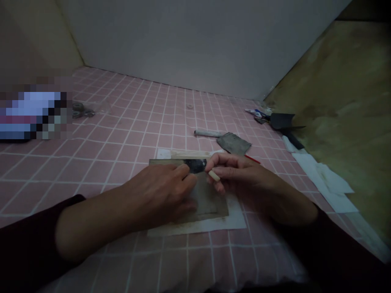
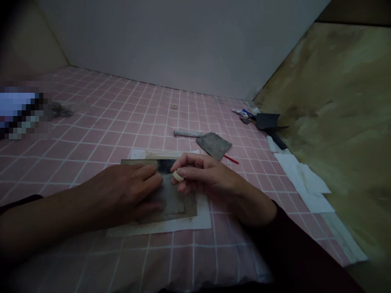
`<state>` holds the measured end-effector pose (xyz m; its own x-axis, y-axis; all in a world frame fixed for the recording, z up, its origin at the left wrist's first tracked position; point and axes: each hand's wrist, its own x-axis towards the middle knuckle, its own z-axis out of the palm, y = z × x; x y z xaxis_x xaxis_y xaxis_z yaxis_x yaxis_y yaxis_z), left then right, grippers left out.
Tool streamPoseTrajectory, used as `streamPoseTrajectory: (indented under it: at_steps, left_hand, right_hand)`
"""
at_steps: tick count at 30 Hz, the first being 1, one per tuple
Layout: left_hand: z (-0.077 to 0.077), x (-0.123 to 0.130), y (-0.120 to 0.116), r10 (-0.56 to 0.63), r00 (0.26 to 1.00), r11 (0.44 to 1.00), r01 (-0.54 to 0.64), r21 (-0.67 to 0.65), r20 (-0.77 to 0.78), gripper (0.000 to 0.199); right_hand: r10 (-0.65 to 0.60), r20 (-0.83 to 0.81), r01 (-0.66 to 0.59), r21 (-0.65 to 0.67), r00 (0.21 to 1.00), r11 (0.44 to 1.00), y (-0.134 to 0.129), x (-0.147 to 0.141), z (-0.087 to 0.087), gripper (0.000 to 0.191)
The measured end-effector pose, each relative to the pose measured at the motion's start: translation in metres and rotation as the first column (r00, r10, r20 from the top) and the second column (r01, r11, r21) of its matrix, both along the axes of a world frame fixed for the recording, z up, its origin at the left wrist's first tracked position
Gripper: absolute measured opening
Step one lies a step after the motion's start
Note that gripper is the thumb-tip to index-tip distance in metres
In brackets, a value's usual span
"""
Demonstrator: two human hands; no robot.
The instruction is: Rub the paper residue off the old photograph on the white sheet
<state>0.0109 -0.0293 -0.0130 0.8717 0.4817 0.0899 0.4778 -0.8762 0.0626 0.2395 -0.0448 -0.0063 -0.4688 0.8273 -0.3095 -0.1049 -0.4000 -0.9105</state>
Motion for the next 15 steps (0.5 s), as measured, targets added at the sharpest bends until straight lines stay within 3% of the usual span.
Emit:
streamPoseTrajectory:
  at_steps: [7,15]
  left_hand:
    - [-0.0002,0.0005,0.0011,0.008,1.0,1.0,-0.008,-0.025,-0.015,0.016]
    - [-0.0009,-0.0004,0.0006,-0.008,1.0,1.0,0.008,-0.003,0.005,0.018]
  right_hand:
    - [0.001,-0.022,-0.002,-0.044,1.0,0.999,0.0005,0.0008,-0.0013,0.008]
    - [0.009,0.024,-0.01,0.043,1.0,0.999,0.0011,-0.0013,-0.0015,0.007]
